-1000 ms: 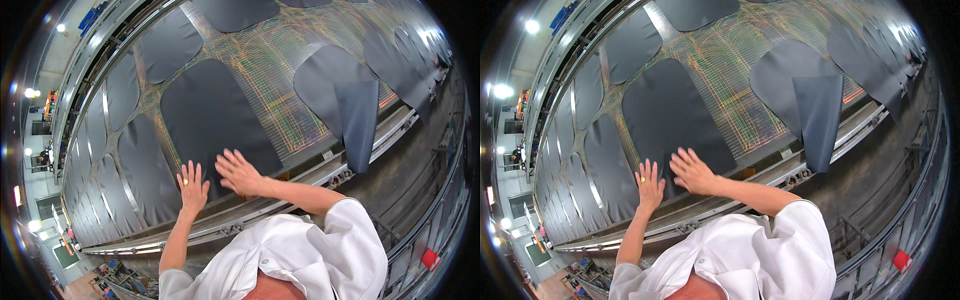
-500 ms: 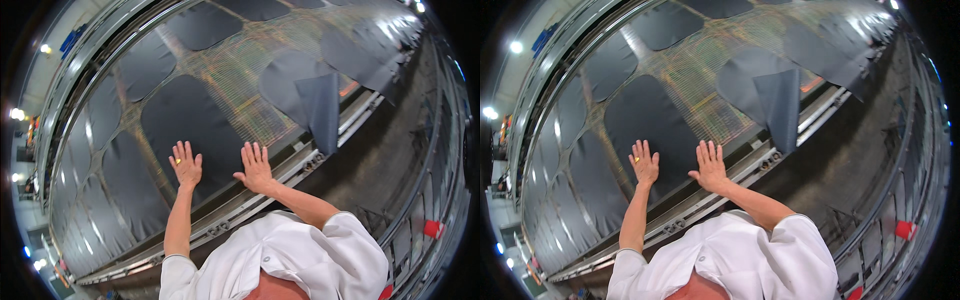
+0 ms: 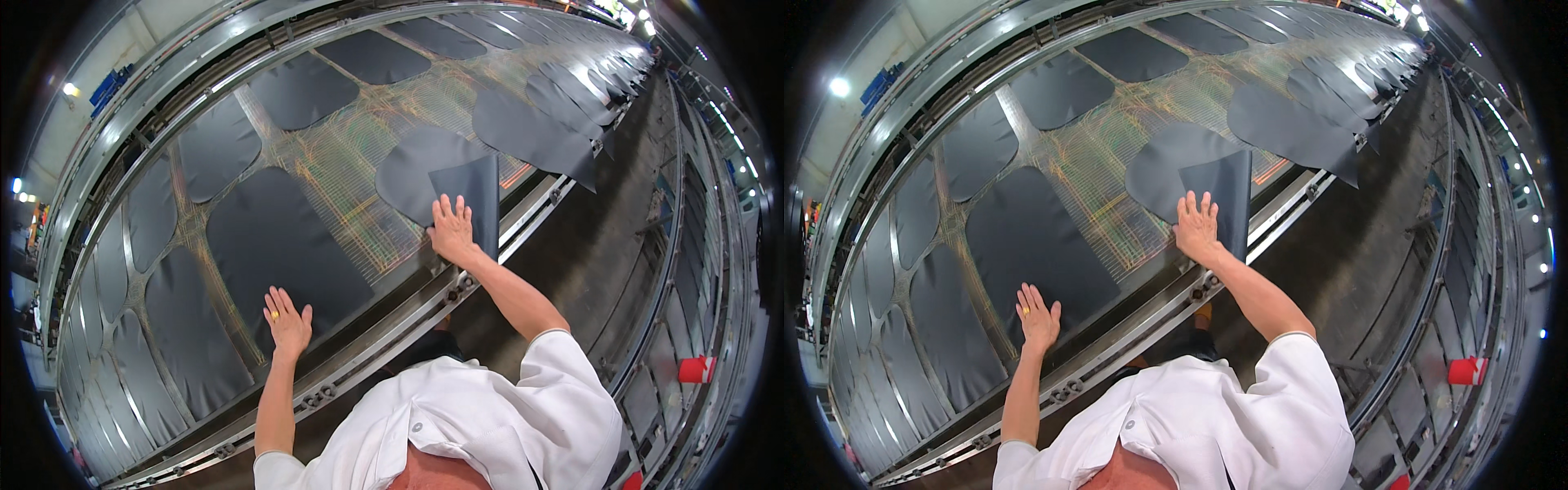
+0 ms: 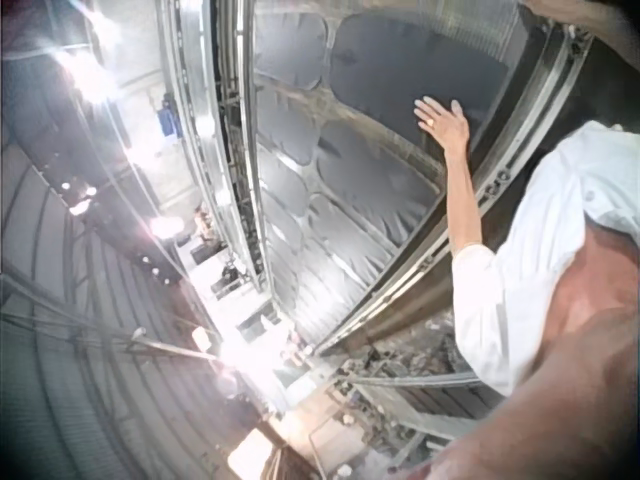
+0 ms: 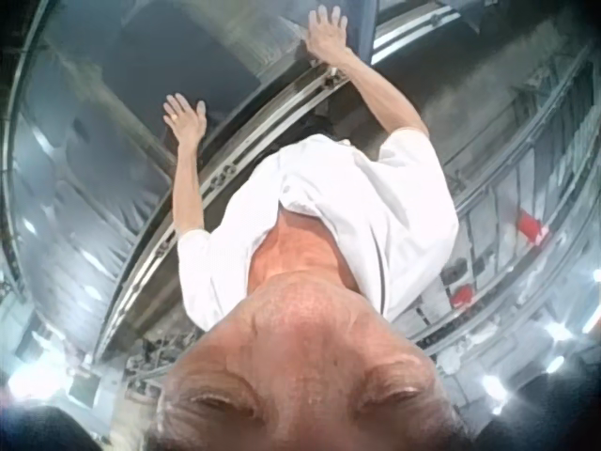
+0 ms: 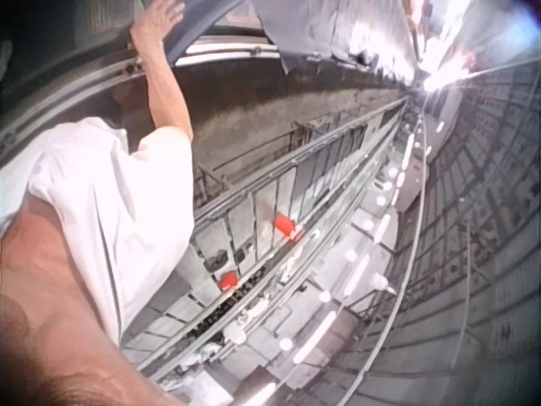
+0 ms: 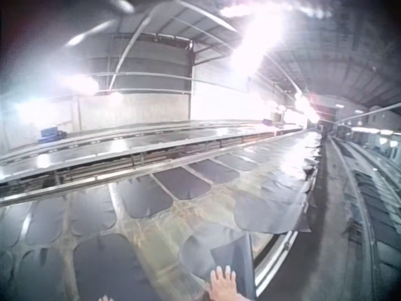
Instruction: The person places and smooths black material patches onto a large curved metallic surface with a grid pattern. The person repeatedly lifts, positions, and presses down the material by hand to ensure it adheres to the surface.
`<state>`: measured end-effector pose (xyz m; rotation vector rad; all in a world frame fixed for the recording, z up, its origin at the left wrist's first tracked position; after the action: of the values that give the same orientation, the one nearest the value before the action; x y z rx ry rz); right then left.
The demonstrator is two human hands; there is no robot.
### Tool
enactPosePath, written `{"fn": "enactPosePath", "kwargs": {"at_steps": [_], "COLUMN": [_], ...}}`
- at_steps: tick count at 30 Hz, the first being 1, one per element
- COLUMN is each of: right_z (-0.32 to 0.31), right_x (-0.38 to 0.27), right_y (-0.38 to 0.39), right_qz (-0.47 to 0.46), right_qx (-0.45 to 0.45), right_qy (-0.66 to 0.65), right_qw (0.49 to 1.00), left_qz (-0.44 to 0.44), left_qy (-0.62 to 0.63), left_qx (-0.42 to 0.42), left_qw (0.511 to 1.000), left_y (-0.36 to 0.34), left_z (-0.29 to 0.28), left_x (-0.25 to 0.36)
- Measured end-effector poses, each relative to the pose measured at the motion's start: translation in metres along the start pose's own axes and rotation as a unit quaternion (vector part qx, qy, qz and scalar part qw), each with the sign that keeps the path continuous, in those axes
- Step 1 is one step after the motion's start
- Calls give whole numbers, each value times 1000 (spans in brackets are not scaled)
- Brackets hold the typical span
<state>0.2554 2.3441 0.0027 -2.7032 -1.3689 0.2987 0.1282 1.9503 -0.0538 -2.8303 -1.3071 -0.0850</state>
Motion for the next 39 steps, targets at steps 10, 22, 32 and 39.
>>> {"fn": "enactPosePath", "kwargs": {"at_steps": [10, 22, 32, 39], "right_z": [49, -2, -10, 8], "right_x": [117, 161, 223, 337], "right_y": [-156, -169, -113, -124], "right_qz": [-40, -190, 73, 19], "right_qx": [-206, -337, -355, -46], "right_qy": [30, -54, -88, -145], "right_qw": [977, 921, 928, 988], "left_qz": [-220, -196, -89, -350], "left_qy": [702, 640, 611, 867], "left_qx": [-149, -301, -229, -120], "left_qw": [661, 680, 752, 333], "left_y": [-13, -76, -100, -90], "left_z": [14, 24, 17, 45], "left_x": [235, 364, 404, 406]}}
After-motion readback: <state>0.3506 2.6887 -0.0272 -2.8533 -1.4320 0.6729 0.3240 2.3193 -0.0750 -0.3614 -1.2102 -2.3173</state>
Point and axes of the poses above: each hand's wrist, its own y-axis away from the middle knuckle, its own z-axis out of the palm, x = y × z, the point moved 10 cm from there along -y, towards the middle knuckle, and after that the axes turned 7 degrees about z, right-handed, at the moved point
